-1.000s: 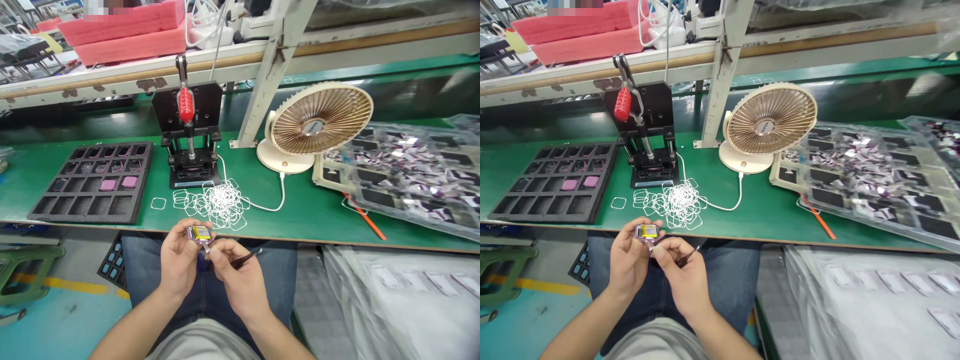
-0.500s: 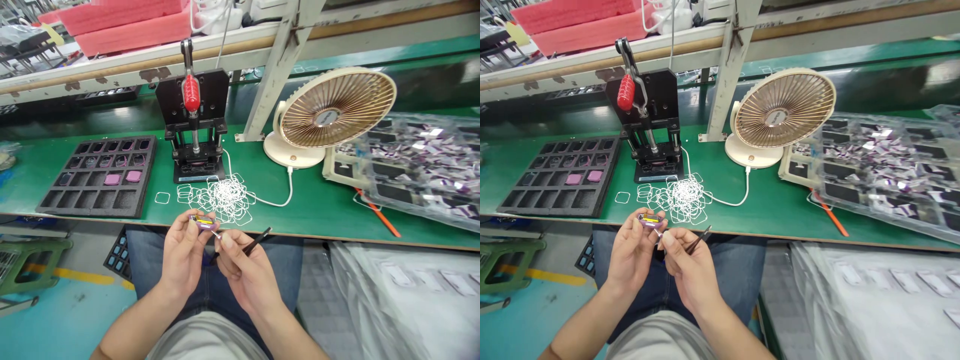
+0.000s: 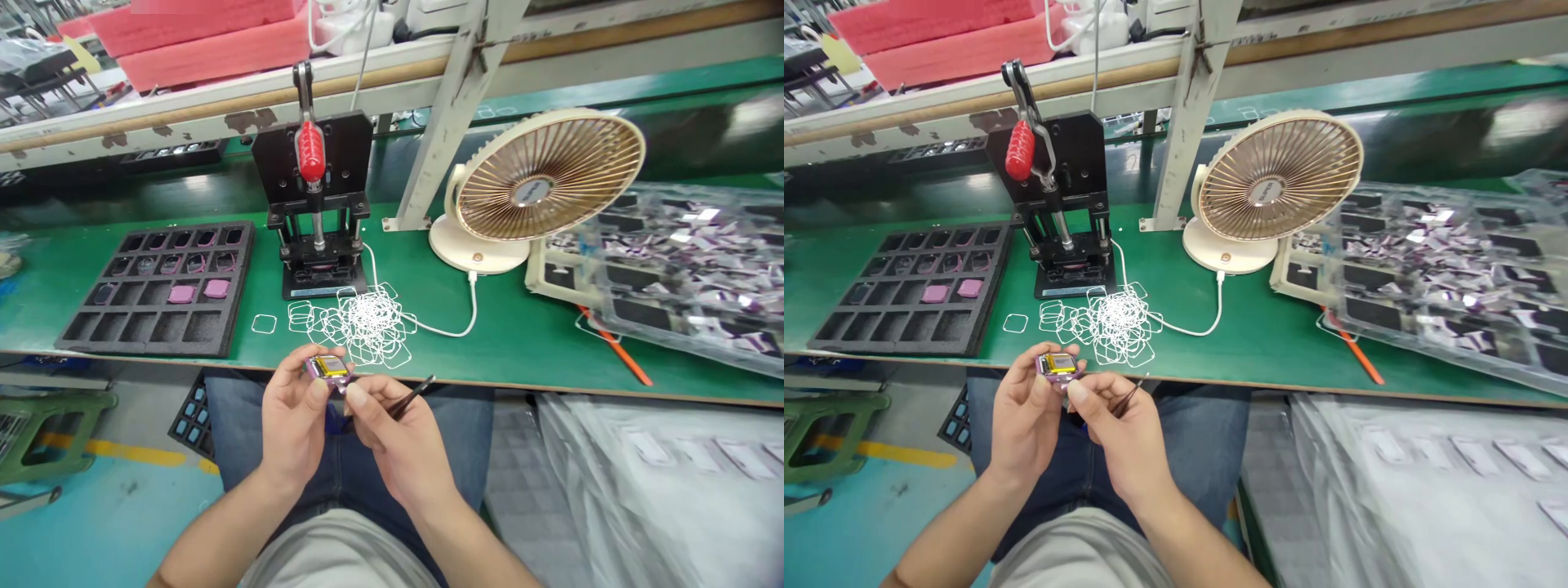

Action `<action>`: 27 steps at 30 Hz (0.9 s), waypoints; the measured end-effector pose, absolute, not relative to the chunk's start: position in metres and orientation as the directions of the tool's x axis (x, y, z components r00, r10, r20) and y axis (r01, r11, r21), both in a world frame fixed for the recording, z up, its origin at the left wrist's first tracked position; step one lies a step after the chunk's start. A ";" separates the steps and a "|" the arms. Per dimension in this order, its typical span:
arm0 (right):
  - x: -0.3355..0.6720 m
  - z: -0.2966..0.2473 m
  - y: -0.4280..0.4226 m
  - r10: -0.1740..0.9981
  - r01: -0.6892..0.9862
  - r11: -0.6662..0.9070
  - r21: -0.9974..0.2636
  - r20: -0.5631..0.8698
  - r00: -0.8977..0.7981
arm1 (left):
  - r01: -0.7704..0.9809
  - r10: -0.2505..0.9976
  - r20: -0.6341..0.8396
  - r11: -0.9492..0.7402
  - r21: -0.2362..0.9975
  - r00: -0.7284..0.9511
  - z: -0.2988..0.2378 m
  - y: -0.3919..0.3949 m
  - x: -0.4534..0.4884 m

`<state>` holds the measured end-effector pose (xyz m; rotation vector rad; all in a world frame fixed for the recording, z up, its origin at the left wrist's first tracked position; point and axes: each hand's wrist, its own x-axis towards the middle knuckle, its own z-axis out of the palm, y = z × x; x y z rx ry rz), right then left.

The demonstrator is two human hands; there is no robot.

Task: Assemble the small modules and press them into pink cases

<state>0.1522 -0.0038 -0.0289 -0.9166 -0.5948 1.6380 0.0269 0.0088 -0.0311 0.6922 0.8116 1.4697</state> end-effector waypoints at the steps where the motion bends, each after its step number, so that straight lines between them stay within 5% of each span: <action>1: 0.153 -0.029 -0.004 0.969 -0.538 -0.236 -0.809 -0.238 -0.067 | -0.556 0.997 -0.017 -0.028 0.831 -0.076 -0.033 0.009 0.026; 7: 0.158 -0.025 -0.004 0.988 -0.388 -0.142 -0.911 -0.155 0.002 | -0.493 0.983 0.148 -0.182 0.851 -0.107 -0.042 0.012 0.020; 27: 0.140 -0.051 -0.014 0.979 -0.267 0.137 -0.954 0.088 0.186 | -0.513 0.961 0.261 -0.271 0.815 -0.093 -0.051 0.004 0.023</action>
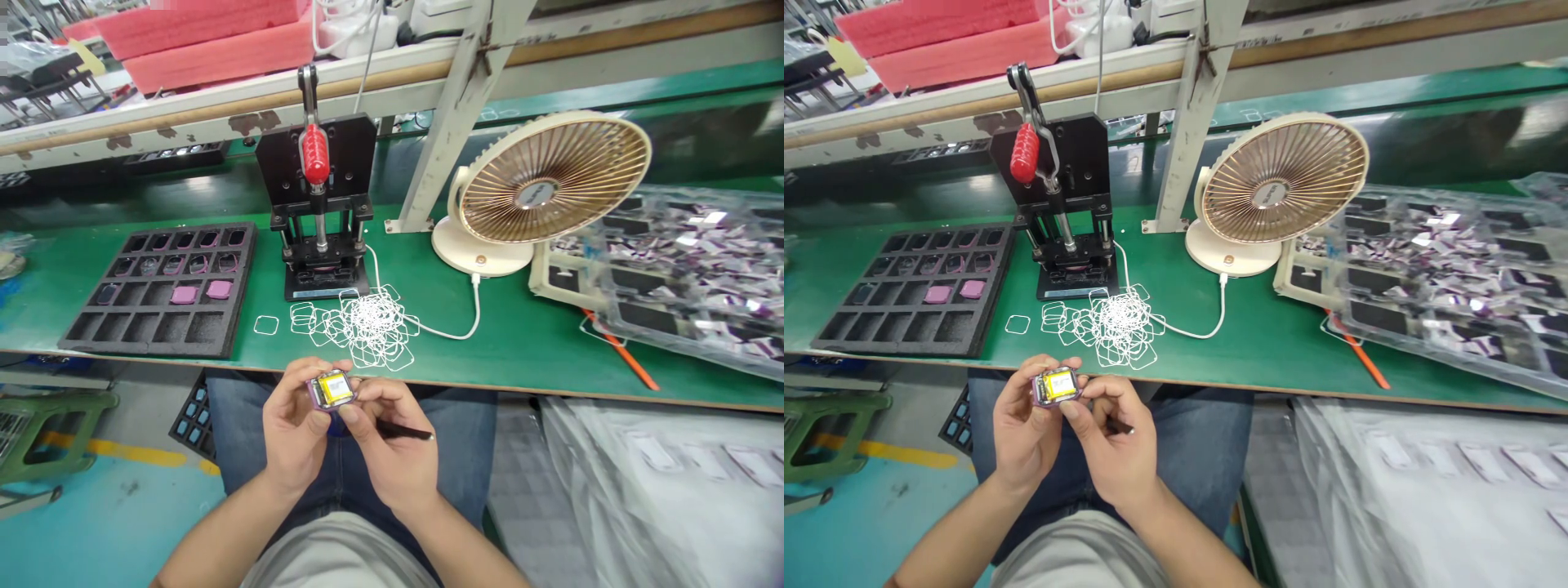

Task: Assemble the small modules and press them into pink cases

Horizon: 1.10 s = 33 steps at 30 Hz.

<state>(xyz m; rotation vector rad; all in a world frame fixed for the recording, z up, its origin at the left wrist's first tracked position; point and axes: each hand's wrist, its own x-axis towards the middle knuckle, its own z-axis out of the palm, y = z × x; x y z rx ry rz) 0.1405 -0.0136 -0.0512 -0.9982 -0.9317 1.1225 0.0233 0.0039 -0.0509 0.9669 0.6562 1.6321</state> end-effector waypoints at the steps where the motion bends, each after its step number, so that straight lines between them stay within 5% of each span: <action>1: 0.140 -0.052 -0.014 0.978 -0.266 0.139 -0.954 0.091 0.185 | -0.510 0.961 0.258 -0.271 0.816 -0.098 -0.051 0.003 0.024; 7: 0.140 -0.057 -0.014 0.982 -0.300 0.121 -0.946 0.070 0.176 | -0.503 0.969 0.213 -0.247 0.828 -0.126 -0.052 -0.001 0.027; 15: 0.156 -0.050 -0.009 0.996 -0.330 0.082 -0.940 0.071 0.047 | -0.654 0.998 -0.057 0.029 0.756 -0.022 -0.045 -0.002 0.025; 22: 0.181 -0.049 -0.037 1.000 -0.114 0.013 -0.993 0.009 0.030 | -0.623 0.990 -0.134 0.131 0.771 0.042 -0.031 0.001 0.026; 25: 0.214 -0.050 -0.067 0.987 0.212 -0.080 -0.974 -0.048 0.152 | -0.531 0.969 -0.247 0.215 0.820 0.010 -0.029 -0.009 0.018; 28: 0.290 -0.055 -0.092 0.892 0.495 -0.307 -0.813 -0.063 0.448 | -0.441 0.932 -0.363 0.331 0.834 0.013 -0.051 -0.006 0.009; 33: 0.480 -0.054 -0.138 0.537 0.471 -0.735 -0.488 0.005 0.844 | -0.347 0.870 -0.460 0.493 0.798 0.179 -0.077 -0.005 0.019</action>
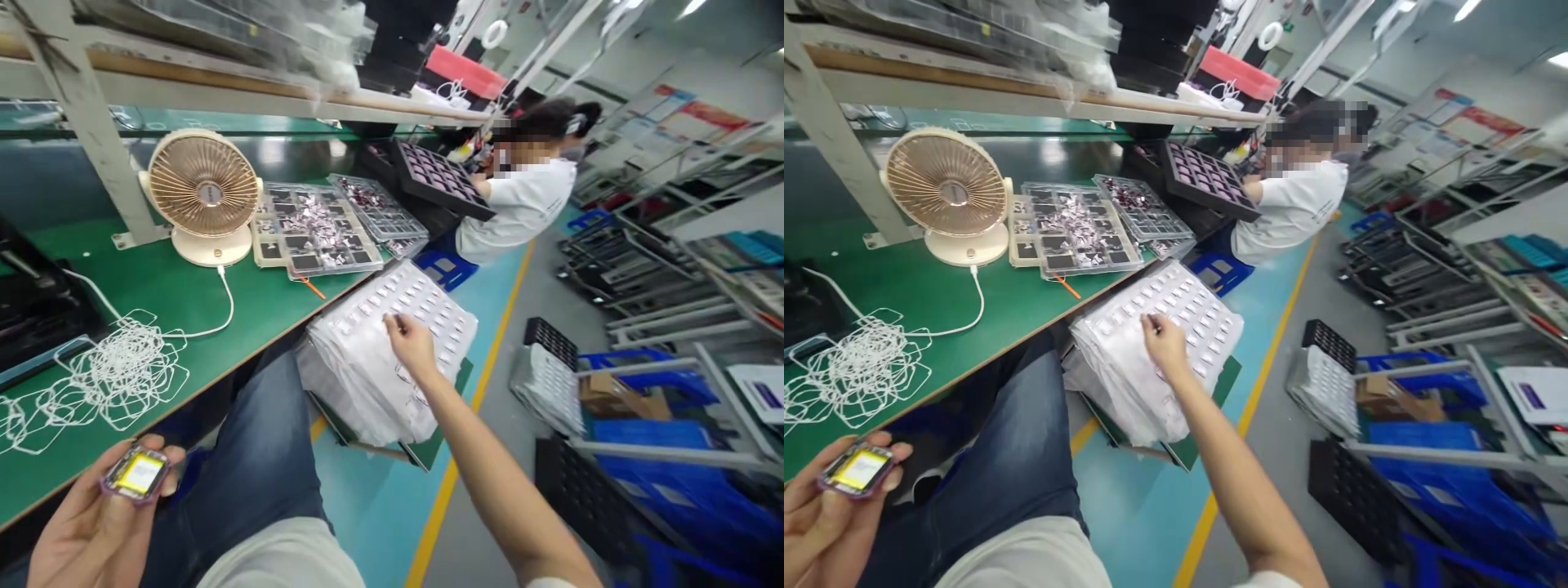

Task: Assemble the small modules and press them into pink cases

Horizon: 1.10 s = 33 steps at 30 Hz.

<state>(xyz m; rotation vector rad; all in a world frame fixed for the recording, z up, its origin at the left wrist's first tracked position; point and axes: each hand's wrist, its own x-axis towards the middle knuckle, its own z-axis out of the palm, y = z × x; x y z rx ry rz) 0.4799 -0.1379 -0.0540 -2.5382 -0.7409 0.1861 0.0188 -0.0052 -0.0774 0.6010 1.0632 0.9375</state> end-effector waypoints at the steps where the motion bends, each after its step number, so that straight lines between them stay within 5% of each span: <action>1: 0.511 -0.056 -0.143 0.495 0.441 -0.788 -0.429 -0.017 0.869 | -0.325 0.849 -0.487 0.529 0.784 0.206 -0.076 -0.007 0.023; 10: 0.601 -0.094 -0.139 0.478 0.450 -0.876 -0.175 -0.179 0.860 | -0.230 0.746 -0.572 0.657 0.718 0.341 -0.047 -0.024 0.062; 19: 0.504 -0.052 -0.131 0.498 0.512 -0.778 -0.363 0.141 0.856 | -0.362 0.776 -0.471 0.619 0.697 0.419 -0.052 -0.024 0.063; 21: 0.431 -0.054 -0.120 0.615 0.621 -0.563 -0.545 0.225 0.756 | -0.395 0.793 -0.409 0.589 0.705 0.452 -0.055 -0.023 0.066; 23: 0.352 -0.056 -0.105 0.798 0.642 -0.159 -0.750 0.285 0.531 | -0.401 0.814 -0.343 0.542 0.739 0.469 -0.058 -0.021 0.068; 26: 0.259 -0.058 -0.080 0.829 0.539 0.223 -0.812 0.449 0.333 | -0.369 0.838 -0.273 0.470 0.802 0.473 -0.062 -0.019 0.063; 33: 0.212 -0.062 -0.050 0.849 0.390 0.450 -0.803 0.521 0.093 | -0.390 0.912 -0.245 0.368 0.844 0.330 -0.066 -0.017 0.034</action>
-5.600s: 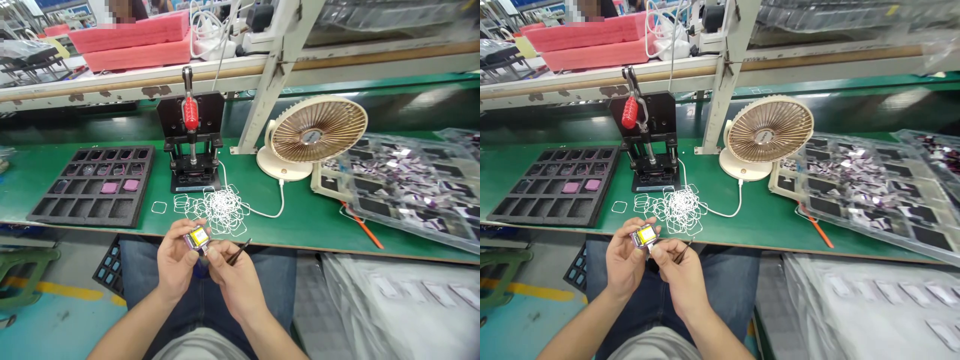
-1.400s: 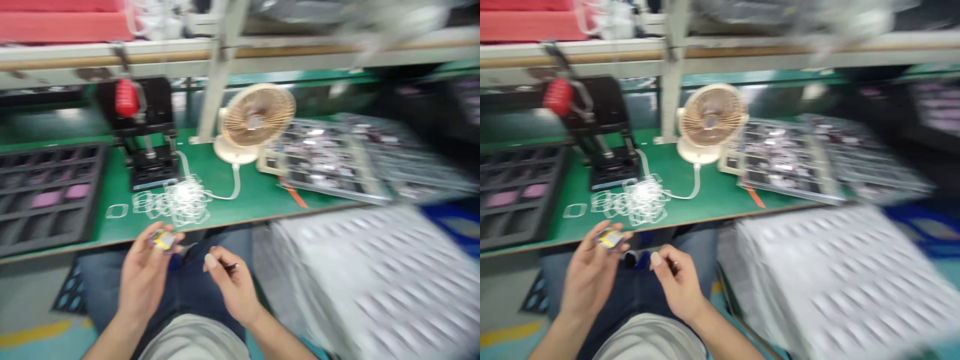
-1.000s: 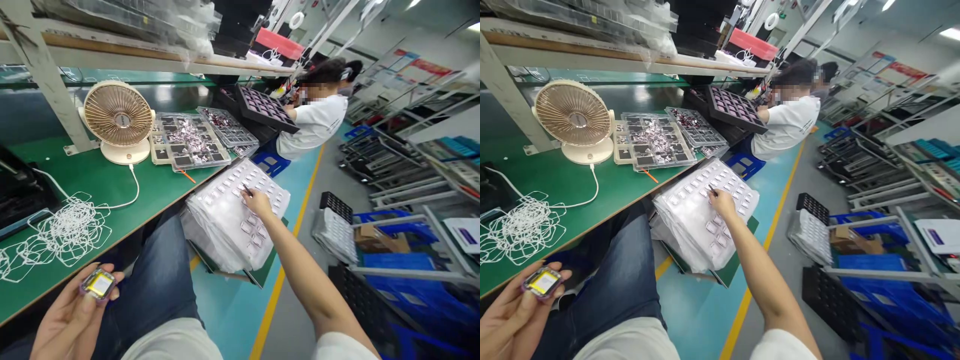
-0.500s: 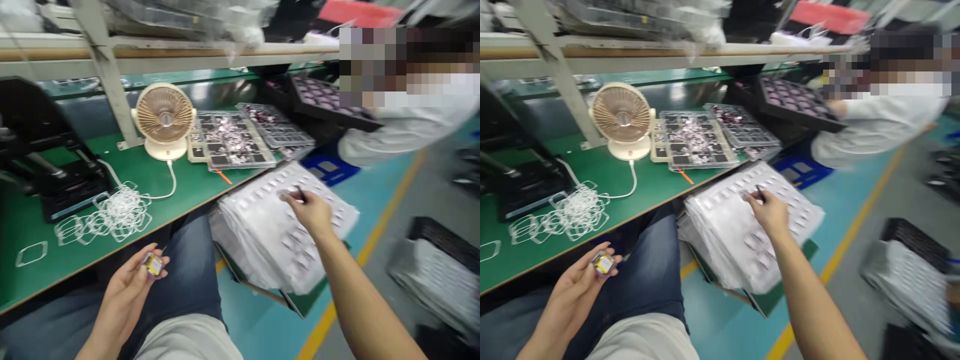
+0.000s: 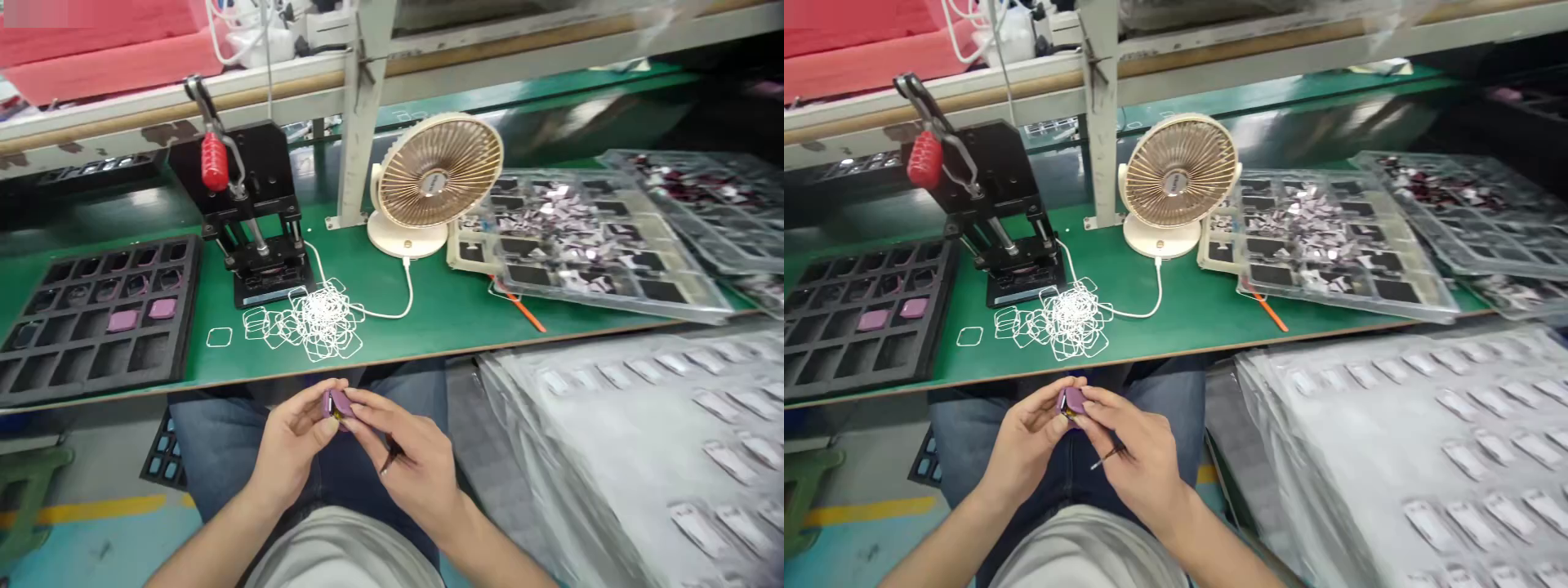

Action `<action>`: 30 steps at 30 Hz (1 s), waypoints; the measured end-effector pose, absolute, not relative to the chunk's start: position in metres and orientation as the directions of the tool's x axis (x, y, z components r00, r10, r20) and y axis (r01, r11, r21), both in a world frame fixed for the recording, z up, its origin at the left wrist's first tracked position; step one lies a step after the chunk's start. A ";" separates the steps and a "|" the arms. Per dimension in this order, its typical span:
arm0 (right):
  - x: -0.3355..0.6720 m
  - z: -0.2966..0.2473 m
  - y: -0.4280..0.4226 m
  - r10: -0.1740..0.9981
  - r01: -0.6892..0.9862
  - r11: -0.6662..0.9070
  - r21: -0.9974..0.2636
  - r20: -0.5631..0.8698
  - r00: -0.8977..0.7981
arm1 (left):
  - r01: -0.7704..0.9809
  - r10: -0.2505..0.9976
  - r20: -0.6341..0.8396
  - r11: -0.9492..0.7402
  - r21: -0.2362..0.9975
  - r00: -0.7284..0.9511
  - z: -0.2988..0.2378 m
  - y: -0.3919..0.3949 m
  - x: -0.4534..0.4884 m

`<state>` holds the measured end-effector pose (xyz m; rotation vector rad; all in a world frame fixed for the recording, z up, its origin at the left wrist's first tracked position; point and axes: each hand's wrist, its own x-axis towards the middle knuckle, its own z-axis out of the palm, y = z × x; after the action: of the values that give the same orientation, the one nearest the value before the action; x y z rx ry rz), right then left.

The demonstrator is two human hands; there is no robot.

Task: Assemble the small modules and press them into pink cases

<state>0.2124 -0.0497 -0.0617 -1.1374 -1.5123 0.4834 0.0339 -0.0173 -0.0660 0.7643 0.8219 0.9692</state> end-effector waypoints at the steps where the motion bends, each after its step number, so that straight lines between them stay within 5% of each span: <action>1: 0.213 -0.063 -0.050 0.860 0.377 0.448 -0.811 0.506 0.066 | -0.397 0.916 -0.232 0.356 0.846 0.327 -0.066 -0.017 0.031; 10: 0.209 -0.056 -0.046 0.943 0.191 0.317 -0.929 0.330 0.038 | -0.357 0.922 -0.064 0.211 0.910 0.381 -0.072 -0.008 0.015; 30: 0.216 -0.058 -0.044 0.860 0.421 0.488 -0.765 0.505 -0.079 | -0.348 0.928 -0.055 0.192 0.918 0.369 -0.072 -0.006 0.013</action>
<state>0.2159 -0.0444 -0.0576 -1.1035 -1.6945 0.5277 0.0131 -0.0062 -0.0718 0.9857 0.7308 1.0168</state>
